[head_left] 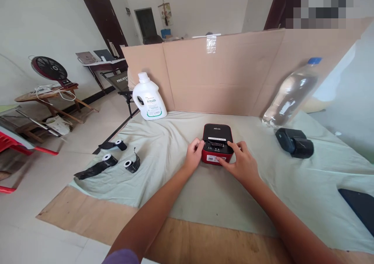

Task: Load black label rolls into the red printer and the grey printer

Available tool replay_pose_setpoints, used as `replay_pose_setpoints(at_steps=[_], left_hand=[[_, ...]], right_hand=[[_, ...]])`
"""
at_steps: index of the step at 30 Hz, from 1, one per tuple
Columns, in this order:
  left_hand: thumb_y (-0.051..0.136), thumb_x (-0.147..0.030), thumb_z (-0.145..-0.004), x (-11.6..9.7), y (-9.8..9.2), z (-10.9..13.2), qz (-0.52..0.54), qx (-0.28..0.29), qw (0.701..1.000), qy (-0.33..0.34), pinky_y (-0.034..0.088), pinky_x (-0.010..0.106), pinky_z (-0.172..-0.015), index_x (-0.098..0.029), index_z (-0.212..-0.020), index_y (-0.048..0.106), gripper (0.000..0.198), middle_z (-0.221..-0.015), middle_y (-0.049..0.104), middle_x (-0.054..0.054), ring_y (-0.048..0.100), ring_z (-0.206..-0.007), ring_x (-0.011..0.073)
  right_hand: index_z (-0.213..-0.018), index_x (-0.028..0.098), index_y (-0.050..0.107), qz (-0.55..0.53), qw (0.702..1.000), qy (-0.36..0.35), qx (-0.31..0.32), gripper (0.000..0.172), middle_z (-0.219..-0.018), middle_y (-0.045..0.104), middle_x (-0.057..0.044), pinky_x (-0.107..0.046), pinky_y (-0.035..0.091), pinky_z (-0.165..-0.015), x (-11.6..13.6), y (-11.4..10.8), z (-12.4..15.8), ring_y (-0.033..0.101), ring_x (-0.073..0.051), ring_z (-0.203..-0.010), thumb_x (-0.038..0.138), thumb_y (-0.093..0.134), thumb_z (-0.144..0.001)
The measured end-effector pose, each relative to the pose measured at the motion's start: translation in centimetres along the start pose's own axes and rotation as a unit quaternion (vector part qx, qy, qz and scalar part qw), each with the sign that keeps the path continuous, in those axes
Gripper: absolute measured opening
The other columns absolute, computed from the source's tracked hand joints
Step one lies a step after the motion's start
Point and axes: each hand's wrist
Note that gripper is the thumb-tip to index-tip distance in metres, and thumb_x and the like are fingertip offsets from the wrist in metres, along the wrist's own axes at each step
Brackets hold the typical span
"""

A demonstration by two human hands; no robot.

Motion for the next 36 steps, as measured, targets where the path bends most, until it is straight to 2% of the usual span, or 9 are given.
replay_pose_setpoints(at_steps=[4, 9, 13, 18, 23, 26, 28, 32, 36], left_hand=[[0.048, -0.049, -0.098, 0.1, -0.3, 1.2, -0.008, -0.002, 1.0, 0.019, 0.049, 0.026, -0.076, -0.019, -0.096, 0.065, 0.034, -0.09, 0.068, 0.003, 0.061, -0.083, 0.0156], [0.049, -0.048, -0.098, 0.2, -0.5, 1.4, -0.041, -0.018, 0.998, 0.042, 0.049, 0.026, -0.071, -0.019, -0.103, 0.069, 0.035, -0.084, 0.068, 0.003, 0.06, -0.076, 0.0156], [0.049, -0.047, -0.098, 0.5, -0.5, 1.3, -0.031, -0.011, 0.998, 0.046, 0.05, 0.027, -0.074, -0.019, -0.104, 0.07, 0.034, -0.089, 0.07, 0.004, 0.062, -0.08, 0.0167], [0.051, -0.047, -0.097, 0.5, -0.6, 1.2, -0.023, -0.014, 0.998, 0.05, 0.05, 0.028, -0.074, -0.019, -0.105, 0.071, 0.035, -0.088, 0.07, 0.004, 0.062, -0.079, 0.0167], [0.051, -0.045, -0.097, 0.5, -0.6, 1.1, -0.027, -0.013, 0.998, 0.046, 0.047, 0.027, -0.067, -0.019, -0.106, 0.072, 0.035, -0.078, 0.066, 0.002, 0.056, -0.07, 0.0149], [0.05, -0.045, -0.097, 0.7, -0.6, 1.1, -0.024, -0.009, 0.999, 0.047, 0.044, 0.026, -0.063, -0.019, -0.106, 0.072, 0.034, -0.072, 0.061, 0.0, 0.051, -0.065, 0.0138], [0.05, -0.045, -0.097, 0.8, -0.6, 1.0, -0.02, -0.007, 0.999, 0.048, 0.043, 0.025, -0.062, -0.019, -0.106, 0.072, 0.035, -0.07, 0.059, 0.0, 0.049, -0.064, 0.0137], [0.05, -0.047, -0.096, 1.0, -0.6, 0.9, -0.03, -0.008, 0.998, 0.046, 0.043, 0.026, -0.061, -0.019, -0.106, 0.072, 0.037, -0.065, 0.055, -0.001, 0.048, -0.061, 0.0137], [0.05, -0.046, -0.096, 0.8, -0.8, 0.9, -0.039, 0.0, 0.998, 0.046, 0.046, 0.027, -0.063, -0.019, -0.109, 0.072, 0.037, -0.067, 0.058, 0.0, 0.051, -0.063, 0.0142]], right_hand=[[-0.137, 0.018, 0.056, 0.0, 1.0, -0.008, -0.007, 0.069, -0.108, 0.059, -0.011, -0.033, 0.05, -0.061, -0.2, 0.5, 0.6, 0.063, -0.025, -0.086, 0.06, 0.064, -0.083], [-0.14, 0.021, 0.056, -0.021, 0.999, -0.02, 0.014, 0.062, -0.113, 0.057, -0.012, -0.033, 0.051, -0.063, -0.7, -0.6, 0.2, 0.063, -0.025, -0.088, 0.058, 0.055, -0.09], [-0.144, 0.025, 0.054, -0.061, 0.998, 0.001, 0.032, 0.058, -0.119, 0.053, -0.012, -0.037, 0.053, -0.075, -1.2, -1.9, -3.3, 0.062, -0.024, -0.091, 0.056, 0.039, -0.098], [-0.15, 0.024, 0.048, -0.139, 0.989, 0.042, 0.017, 0.061, -0.115, 0.054, -0.011, -0.04, 0.05, -0.091, -1.1, -1.2, -7.7, 0.062, -0.022, -0.091, 0.056, 0.035, -0.099], [-0.133, 0.019, 0.063, -0.167, 0.985, 0.048, 0.006, 0.05, -0.106, 0.064, -0.01, -0.036, 0.052, -0.079, -1.0, -0.1, -7.1, 0.06, -0.019, -0.076, 0.045, 0.042, -0.097], [-0.107, 0.018, 0.075, -0.152, 0.984, 0.037, 0.083, 0.038, -0.103, 0.071, -0.01, -0.036, 0.051, -0.083, -1.1, -0.1, -7.2, 0.064, -0.023, -0.088, 0.037, 0.044, -0.093], [-0.101, 0.02, 0.077, -0.129, 0.976, 0.009, 0.176, 0.034, -0.1, 0.074, -0.008, -0.038, 0.051, -0.086, -1.0, -0.5, -8.3, 0.066, -0.025, -0.093, 0.033, 0.047, -0.09], [-0.101, 0.024, 0.079, -0.121, 0.918, -0.089, 0.366, 0.031, -0.105, 0.076, -0.004, -0.037, 0.052, -0.089, 0.0, -1.1, -12.1, 0.069, -0.025, -0.097, 0.022, 0.054, -0.081], [-0.102, 0.021, 0.078, -0.064, 0.869, -0.056, 0.488, 0.034, -0.09, 0.076, -0.007, -0.035, 0.055, -0.068, 1.4, 0.2, -15.3, 0.069, -0.023, -0.07, 0.018, 0.059, -0.075]])
Point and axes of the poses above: each hand's wrist, its own z-axis away from the middle knuckle, its own y-axis out of the palm, x = y × z
